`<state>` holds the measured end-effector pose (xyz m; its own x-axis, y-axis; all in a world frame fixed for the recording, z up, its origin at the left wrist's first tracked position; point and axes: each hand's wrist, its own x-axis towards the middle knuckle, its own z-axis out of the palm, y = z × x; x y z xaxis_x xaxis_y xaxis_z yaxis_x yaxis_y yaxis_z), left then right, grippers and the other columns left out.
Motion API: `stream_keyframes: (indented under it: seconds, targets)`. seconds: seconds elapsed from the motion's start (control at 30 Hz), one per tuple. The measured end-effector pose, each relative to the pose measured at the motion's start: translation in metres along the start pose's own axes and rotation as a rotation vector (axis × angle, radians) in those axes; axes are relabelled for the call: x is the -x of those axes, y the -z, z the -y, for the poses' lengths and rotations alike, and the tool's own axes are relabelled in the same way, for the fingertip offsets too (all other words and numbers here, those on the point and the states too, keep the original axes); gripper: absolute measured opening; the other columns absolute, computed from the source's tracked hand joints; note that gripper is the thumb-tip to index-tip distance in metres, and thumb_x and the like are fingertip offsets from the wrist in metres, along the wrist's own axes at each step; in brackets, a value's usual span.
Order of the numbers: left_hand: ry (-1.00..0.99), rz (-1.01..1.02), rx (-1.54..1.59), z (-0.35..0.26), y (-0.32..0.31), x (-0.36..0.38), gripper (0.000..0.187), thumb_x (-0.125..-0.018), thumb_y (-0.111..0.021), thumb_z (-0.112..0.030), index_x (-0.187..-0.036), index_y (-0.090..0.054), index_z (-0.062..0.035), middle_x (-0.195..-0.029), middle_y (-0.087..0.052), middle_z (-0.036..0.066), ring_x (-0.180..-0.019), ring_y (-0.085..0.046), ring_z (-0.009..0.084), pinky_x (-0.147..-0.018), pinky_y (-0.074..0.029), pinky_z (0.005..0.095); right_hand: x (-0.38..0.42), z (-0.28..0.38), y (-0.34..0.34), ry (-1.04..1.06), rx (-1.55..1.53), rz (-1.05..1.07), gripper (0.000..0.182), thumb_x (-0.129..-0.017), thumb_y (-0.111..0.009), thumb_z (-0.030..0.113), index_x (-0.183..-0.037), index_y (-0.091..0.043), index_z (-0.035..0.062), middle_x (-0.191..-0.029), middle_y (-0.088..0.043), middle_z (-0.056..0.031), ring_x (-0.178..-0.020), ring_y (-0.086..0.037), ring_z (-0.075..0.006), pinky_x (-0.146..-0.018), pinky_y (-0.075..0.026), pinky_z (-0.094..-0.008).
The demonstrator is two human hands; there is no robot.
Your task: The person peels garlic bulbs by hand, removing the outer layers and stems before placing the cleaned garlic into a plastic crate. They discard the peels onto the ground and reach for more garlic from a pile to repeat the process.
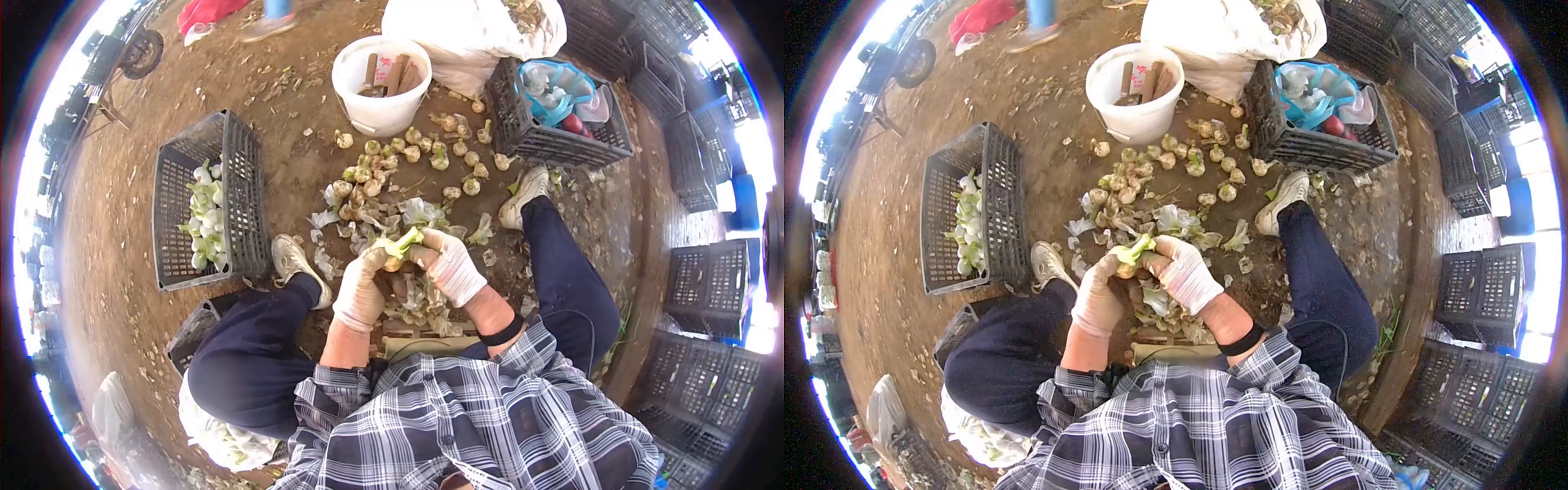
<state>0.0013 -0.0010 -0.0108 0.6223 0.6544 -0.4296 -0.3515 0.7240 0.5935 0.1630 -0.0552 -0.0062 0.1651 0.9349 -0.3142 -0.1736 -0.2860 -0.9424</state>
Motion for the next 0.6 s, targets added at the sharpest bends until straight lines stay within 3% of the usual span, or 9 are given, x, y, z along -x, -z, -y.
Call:
stream_keyframes:
  seconds: [0.03, 0.07, 0.13, 0.23, 0.33, 0.4, 0.43, 0.53, 0.6]
  targets:
    - [0.001, -0.085, -0.21, -0.009, -0.006, 0.006, 0.053, -0.089, -0.067, -0.032, -0.13, -0.056, -0.0005, -0.094, -0.065, 0.007, -0.064, -0.062, 0.0152, -0.054, -0.051, 0.0255, -0.002, -0.003, -0.002, 0.0, 0.006, -0.039, 0.02, -0.091, -0.059, 0.004, -0.11, -0.067, 0.0022, -0.091, -0.063, 0.0005, -0.079, -0.054, -0.0075, -0.071, -0.047, -0.0255]
    - [-0.219, -0.261, -0.41, 0.013, 0.012, -0.007, 0.052, -0.091, -0.068, -0.024, -0.134, -0.053, 0.0004, -0.104, -0.067, 0.009, -0.073, -0.066, 0.0157, -0.062, -0.055, 0.026, -0.003, -0.004, -0.002, 0.178, 0.15, -0.07, 0.02, -0.09, -0.059, 0.002, -0.109, -0.066, 0.002, -0.092, -0.062, -0.0004, -0.078, -0.054, -0.0076, -0.071, -0.047, -0.0252]
    - [-0.684, -0.27, -0.784, 0.021, 0.005, -0.013, 0.059, -0.088, -0.073, -0.017, -0.138, -0.049, 0.0012, -0.114, -0.066, 0.01, -0.082, -0.068, 0.0154, -0.071, -0.056, 0.0259, -0.004, -0.005, -0.001, 0.531, 0.439, -0.129, 0.021, -0.088, -0.057, -0.002, -0.108, -0.066, 0.0016, -0.095, -0.061, -0.0021, -0.078, -0.054, -0.0078, -0.07, -0.046, -0.0245]
    - [-0.292, -0.111, -0.478, -0.002, -0.007, 0.001, 0.064, -0.084, -0.078, -0.013, -0.139, -0.048, 0.0013, -0.119, -0.064, 0.01, -0.091, -0.067, 0.0159, -0.076, -0.057, 0.027, 0.002, -0.004, -0.002, 0.392, 0.256, -0.069, 0.027, -0.087, -0.051, -0.006, -0.11, -0.063, 0.0011, -0.101, -0.063, -0.0066, -0.086, -0.059, -0.013, -0.078, -0.049, -0.028]
    - [-0.142, -0.021, -0.402, -0.011, -0.002, 0.008, 0.069, -0.082, -0.08, -0.018, -0.14, -0.047, 0.0006, -0.121, -0.063, 0.009, -0.091, -0.067, 0.0166, -0.077, -0.057, 0.0282, 0.004, 0.009, -0.007, 0.167, 0.109, -0.096, 0.025, -0.088, -0.049, -0.005, -0.11, -0.06, -0.0003, -0.095, -0.063, -0.0063, -0.083, -0.057, -0.0125, -0.076, -0.048, -0.0277]
    - [-0.155, 0.025, -0.333, -0.006, 0.0, 0.01, 0.065, -0.085, -0.076, -0.014, -0.142, -0.046, 0.0, -0.107, -0.067, 0.012, -0.08, -0.068, 0.0169, -0.071, -0.056, 0.0267, 0.004, 0.028, -0.006, -0.001, 0.056, -0.177, 0.023, -0.089, -0.049, -0.005, -0.108, -0.06, -0.0013, -0.092, -0.062, -0.0057, -0.079, -0.055, -0.0111, -0.073, -0.047, -0.0265]
    - [-0.119, 0.064, -0.29, -0.008, -0.001, 0.015, 0.064, -0.086, -0.074, -0.013, -0.142, -0.046, 0.0001, -0.103, -0.068, 0.012, -0.077, -0.067, 0.0166, -0.069, -0.056, 0.0258, -0.009, 0.012, 0.002, -0.168, -0.303, -0.204, 0.023, -0.09, -0.05, -0.004, -0.111, -0.059, -0.0027, -0.093, -0.064, -0.0061, -0.081, -0.056, -0.0119, -0.075, -0.047, -0.0267]
    - [-0.134, 0.019, -0.351, -0.008, -0.02, 0.015, 0.047, -0.093, -0.062, -0.007, -0.138, -0.051, 0.0009, -0.092, -0.069, 0.012, -0.071, -0.064, 0.0143, -0.064, -0.053, 0.0239, -0.011, -0.007, 0.009, 0.204, 0.29, -0.277, 0.023, -0.089, -0.053, -0.003, -0.111, -0.059, -0.0019, -0.09, -0.063, -0.0047, -0.082, -0.058, -0.013, -0.072, -0.047, -0.0281]
    - [-0.24, -0.243, -0.411, 0.009, -0.003, 0.001, 0.051, -0.092, -0.064, -0.007, -0.14, -0.049, 0.0019, -0.094, -0.069, 0.012, -0.073, -0.066, 0.0137, -0.064, -0.054, 0.0246, -0.009, -0.011, 0.011, 0.135, 0.137, -0.239, 0.021, -0.087, -0.055, -0.003, -0.108, -0.06, -0.0013, -0.087, -0.062, -0.0075, -0.08, -0.059, -0.0167, -0.071, -0.048, -0.0303]
